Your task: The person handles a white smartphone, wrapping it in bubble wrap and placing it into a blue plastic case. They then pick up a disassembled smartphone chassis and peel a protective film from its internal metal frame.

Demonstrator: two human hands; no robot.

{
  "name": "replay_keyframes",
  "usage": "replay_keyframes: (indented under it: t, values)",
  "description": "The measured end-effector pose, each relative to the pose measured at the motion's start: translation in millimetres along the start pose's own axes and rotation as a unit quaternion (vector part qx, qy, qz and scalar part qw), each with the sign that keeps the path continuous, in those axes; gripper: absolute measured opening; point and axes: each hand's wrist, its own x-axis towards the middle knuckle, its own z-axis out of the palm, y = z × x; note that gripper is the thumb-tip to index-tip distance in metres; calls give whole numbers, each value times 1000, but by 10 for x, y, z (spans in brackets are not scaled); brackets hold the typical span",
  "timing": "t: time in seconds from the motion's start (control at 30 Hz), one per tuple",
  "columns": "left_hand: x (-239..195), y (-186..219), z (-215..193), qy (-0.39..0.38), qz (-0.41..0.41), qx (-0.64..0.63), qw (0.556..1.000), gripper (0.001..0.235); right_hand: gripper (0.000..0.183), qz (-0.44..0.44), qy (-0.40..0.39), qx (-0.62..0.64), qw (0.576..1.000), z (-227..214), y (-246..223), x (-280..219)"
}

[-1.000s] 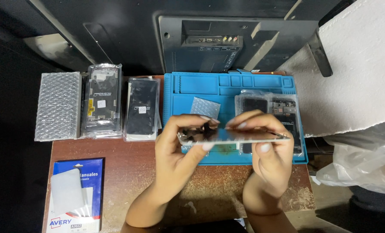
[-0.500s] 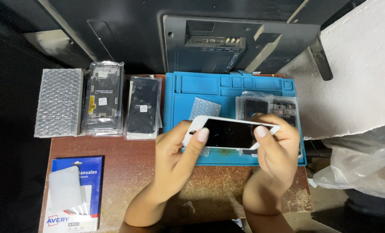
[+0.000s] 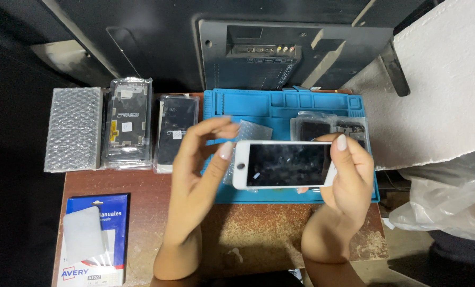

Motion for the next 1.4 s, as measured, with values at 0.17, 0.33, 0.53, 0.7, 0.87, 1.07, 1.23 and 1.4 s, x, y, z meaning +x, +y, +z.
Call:
replay_keyframes:
  t: [0.17, 0.33, 0.53, 0.7, 0.87, 1.07, 1.23, 1.4]
  values:
    - [15, -45, -140, -51, -14, 7, 999, 15, 38, -12, 32, -36, 999, -48, 7, 42]
    - [-8, -101, -137, -105, -33, 8, 994, 5, 38, -26, 15, 9, 1000, -42, -19, 62]
    - [-35, -170, -80, -151, -52, -10, 987, 17, 37, -55, 45, -32, 997, -138, 54, 89]
    - [-35, -230, -47, -134, -57, -35, 989, 10, 39, -80, 49, -66, 993, -183, 93, 106]
    - [-28, -215, -60, -139, -59, -33, 988, 6, 40, -45, 20, -13, 999, -16, -21, 61]
    - [-7, -262, -50, -122, -59, -55, 989, 4, 49, -62, -26, 20, 998, -57, -8, 90]
    - [40, -510, -57, -74, -49, -142, 986, 5, 51, -119, -57, 19, 991, -150, 36, 146]
    - [81, -425, 2, -54, -62, -205, 975, 8, 63, -222, -115, -30, 968, -227, 70, 196]
